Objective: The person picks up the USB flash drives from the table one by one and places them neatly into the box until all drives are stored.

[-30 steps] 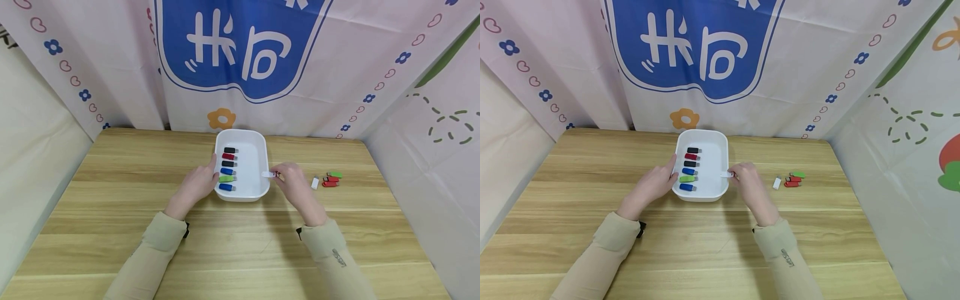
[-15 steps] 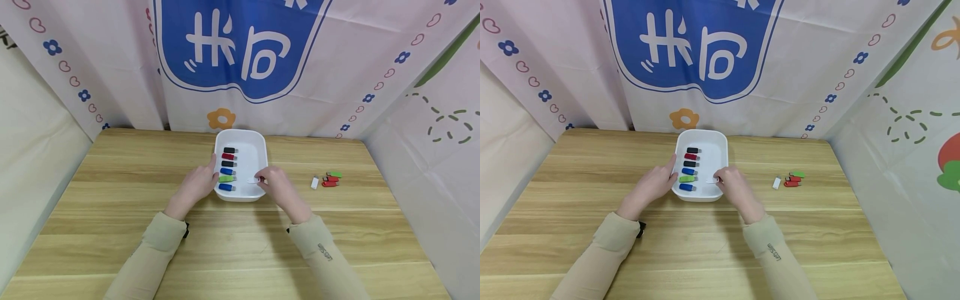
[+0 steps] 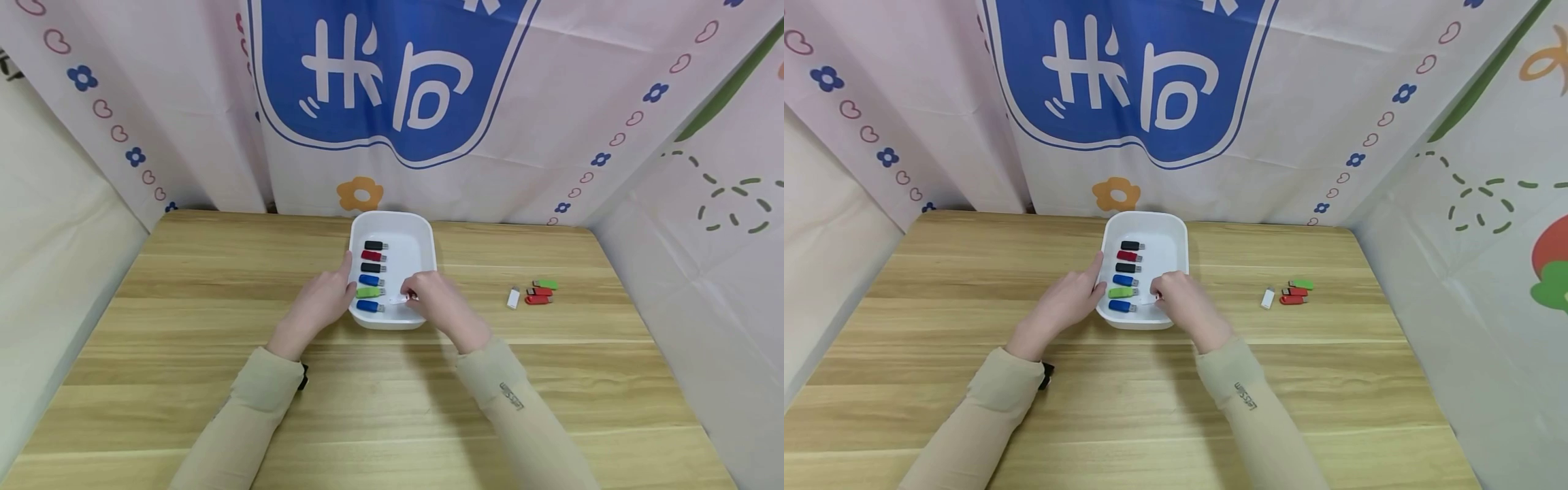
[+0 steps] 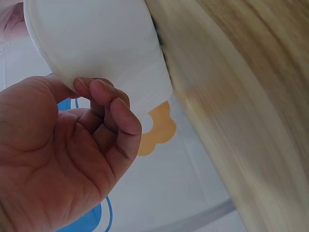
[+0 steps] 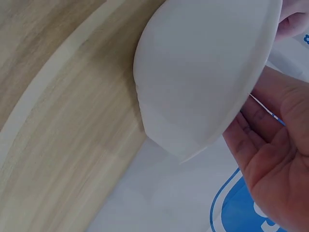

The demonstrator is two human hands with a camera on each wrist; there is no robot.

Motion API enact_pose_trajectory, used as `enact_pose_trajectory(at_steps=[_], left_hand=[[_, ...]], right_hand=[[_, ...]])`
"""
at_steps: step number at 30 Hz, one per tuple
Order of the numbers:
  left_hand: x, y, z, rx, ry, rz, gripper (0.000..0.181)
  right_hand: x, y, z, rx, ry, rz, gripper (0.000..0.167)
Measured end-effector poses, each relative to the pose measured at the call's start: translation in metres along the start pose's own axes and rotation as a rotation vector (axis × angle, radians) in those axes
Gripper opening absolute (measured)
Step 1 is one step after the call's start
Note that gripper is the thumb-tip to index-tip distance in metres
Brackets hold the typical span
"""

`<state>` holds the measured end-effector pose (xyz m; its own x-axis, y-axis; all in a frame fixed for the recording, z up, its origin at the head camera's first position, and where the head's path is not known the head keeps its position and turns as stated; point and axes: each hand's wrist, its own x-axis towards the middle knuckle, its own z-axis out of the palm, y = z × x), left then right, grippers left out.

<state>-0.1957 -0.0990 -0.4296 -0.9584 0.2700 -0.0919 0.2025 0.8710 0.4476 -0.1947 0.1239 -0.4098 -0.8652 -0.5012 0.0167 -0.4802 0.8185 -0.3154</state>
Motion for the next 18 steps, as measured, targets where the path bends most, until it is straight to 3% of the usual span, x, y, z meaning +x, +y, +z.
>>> enact_pose_trajectory(at_steps=[10, 18], left_hand=[[0.0, 0.0, 0.0, -0.008, -0.001, -0.002, 0.068], [0.0, 0.001, 0.0, -0.013, -0.002, -0.004, 0.068]], right_hand=[[0.009, 0.003, 0.008, -0.032, -0.104, -0.016, 0.005], [0.012, 0.004, 0.011, -0.054, -0.13, -0.013, 0.004]])
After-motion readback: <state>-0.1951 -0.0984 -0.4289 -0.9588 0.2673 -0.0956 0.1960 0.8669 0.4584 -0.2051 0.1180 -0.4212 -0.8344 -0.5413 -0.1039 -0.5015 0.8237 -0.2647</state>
